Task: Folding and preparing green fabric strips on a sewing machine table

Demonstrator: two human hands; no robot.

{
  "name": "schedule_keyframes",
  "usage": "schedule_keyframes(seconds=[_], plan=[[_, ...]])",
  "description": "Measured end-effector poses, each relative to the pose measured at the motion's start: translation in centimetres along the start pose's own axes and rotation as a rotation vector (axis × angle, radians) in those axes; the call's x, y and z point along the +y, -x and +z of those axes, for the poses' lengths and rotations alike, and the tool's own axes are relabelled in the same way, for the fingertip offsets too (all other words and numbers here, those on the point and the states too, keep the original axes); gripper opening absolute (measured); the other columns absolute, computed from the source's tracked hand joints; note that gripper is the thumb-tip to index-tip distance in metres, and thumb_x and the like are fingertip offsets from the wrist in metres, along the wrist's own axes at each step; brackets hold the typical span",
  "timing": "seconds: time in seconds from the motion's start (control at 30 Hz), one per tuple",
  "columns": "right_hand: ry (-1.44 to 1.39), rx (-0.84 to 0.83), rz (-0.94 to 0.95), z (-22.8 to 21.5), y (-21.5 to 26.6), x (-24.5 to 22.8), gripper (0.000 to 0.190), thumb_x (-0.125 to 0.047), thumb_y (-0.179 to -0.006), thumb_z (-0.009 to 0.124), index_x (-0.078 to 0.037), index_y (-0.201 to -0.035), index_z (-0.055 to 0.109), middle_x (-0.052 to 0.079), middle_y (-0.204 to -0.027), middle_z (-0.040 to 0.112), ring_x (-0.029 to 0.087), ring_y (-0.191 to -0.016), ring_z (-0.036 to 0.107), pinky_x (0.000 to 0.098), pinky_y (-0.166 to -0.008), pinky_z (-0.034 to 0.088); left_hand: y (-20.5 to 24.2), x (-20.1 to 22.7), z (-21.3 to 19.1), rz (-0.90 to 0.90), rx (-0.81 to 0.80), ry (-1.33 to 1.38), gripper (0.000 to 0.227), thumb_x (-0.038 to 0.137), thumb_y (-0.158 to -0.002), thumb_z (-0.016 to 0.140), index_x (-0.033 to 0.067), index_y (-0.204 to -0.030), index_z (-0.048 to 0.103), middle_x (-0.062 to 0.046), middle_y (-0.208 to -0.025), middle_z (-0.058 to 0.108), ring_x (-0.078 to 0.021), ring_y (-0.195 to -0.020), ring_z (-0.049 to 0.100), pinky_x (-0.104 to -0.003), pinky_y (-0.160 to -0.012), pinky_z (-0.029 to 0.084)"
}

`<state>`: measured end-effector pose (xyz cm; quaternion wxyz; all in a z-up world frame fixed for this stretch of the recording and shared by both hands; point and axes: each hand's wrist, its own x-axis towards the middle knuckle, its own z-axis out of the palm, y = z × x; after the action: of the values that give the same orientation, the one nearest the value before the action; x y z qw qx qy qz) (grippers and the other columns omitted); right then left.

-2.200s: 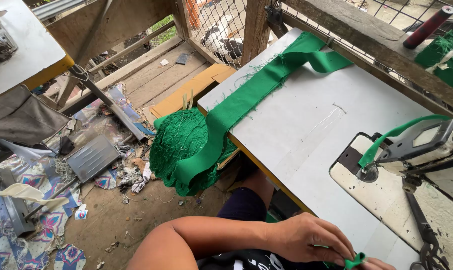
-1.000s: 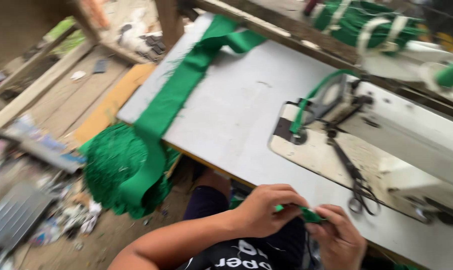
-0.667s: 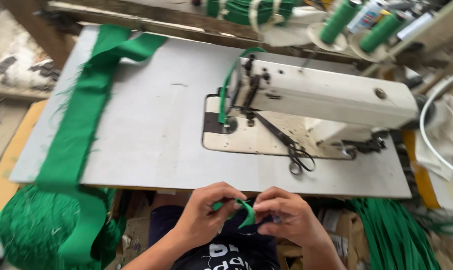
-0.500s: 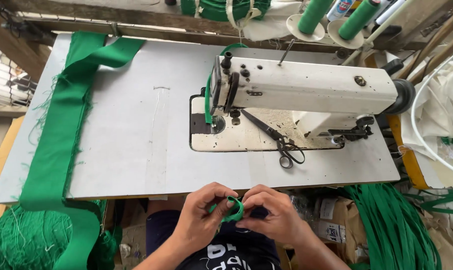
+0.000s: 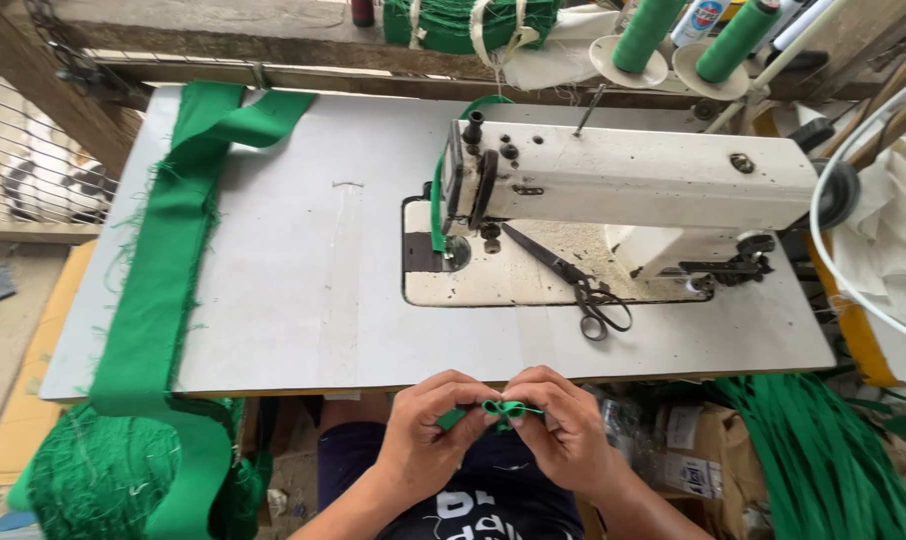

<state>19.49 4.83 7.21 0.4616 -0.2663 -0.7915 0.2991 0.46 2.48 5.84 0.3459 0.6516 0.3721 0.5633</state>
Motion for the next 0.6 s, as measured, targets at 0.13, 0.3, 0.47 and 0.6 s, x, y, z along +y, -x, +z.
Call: schedule_keyframes(seconds=[0.13, 0.3, 0.47, 0.6], plan=[[0.003, -0.025, -0.054, -0.6, 0.1, 1.6, 0.025, -0.020, -0.088, 0.079, -0.003, -0.103, 0.069, 0.011, -0.092, 0.072, 0.020, -0.080, 0.072, 0.0280, -0.072, 0.062, -0.1, -0.1, -0.6, -0.002, -0.009, -0.006, 0.007, 0.009, -0.093, 0.075, 0.0096, -0.100, 0.074, -0.007, -0.088, 0.074, -0.0179, -0.072, 0.069, -0.029, -0.063, 0.054], [-0.113, -0.140, 0.022, -2.3, -0.7, -0.5, 0.018, -0.022, -0.098, 0.064, -0.007, -0.094, 0.072, 0.010, -0.087, 0.072, 0.021, -0.069, 0.071, 0.0303, -0.066, 0.058, -0.9, 1.3, -2.2, 0.046, -0.164, 0.008, 0.023, 0.026, -0.101, 0.064, 0.0070, -0.107, 0.075, -0.010, -0.094, 0.074, -0.0225, -0.075, 0.071, -0.033, -0.067, 0.055], [-0.426, 0.022, 0.164, -1.2, 1.3, 3.3, 0.017, -0.016, -0.089, 0.076, 0.000, -0.087, 0.071, 0.009, -0.066, 0.070, 0.015, -0.049, 0.066, 0.0270, -0.044, 0.055, -2.4, 0.5, -2.3, 0.004, -0.132, 0.019, 0.014, 0.016, -0.093, 0.074, 0.0052, -0.102, 0.077, -0.012, -0.081, 0.073, -0.0274, -0.063, 0.068, -0.036, -0.058, 0.052], [-0.618, 0.232, 0.332, -0.2, -0.1, 2.3, 0.013, 0.003, -0.088, 0.075, 0.008, -0.084, 0.064, 0.016, -0.064, 0.060, 0.019, -0.043, 0.063, 0.0296, -0.037, 0.053, -2.3, 0.3, -1.3, -0.161, 0.063, 0.239, 0.010, 0.009, -0.092, 0.078, 0.0018, -0.098, 0.076, -0.004, -0.071, 0.069, -0.0080, -0.058, 0.060, -0.025, -0.057, 0.054]])
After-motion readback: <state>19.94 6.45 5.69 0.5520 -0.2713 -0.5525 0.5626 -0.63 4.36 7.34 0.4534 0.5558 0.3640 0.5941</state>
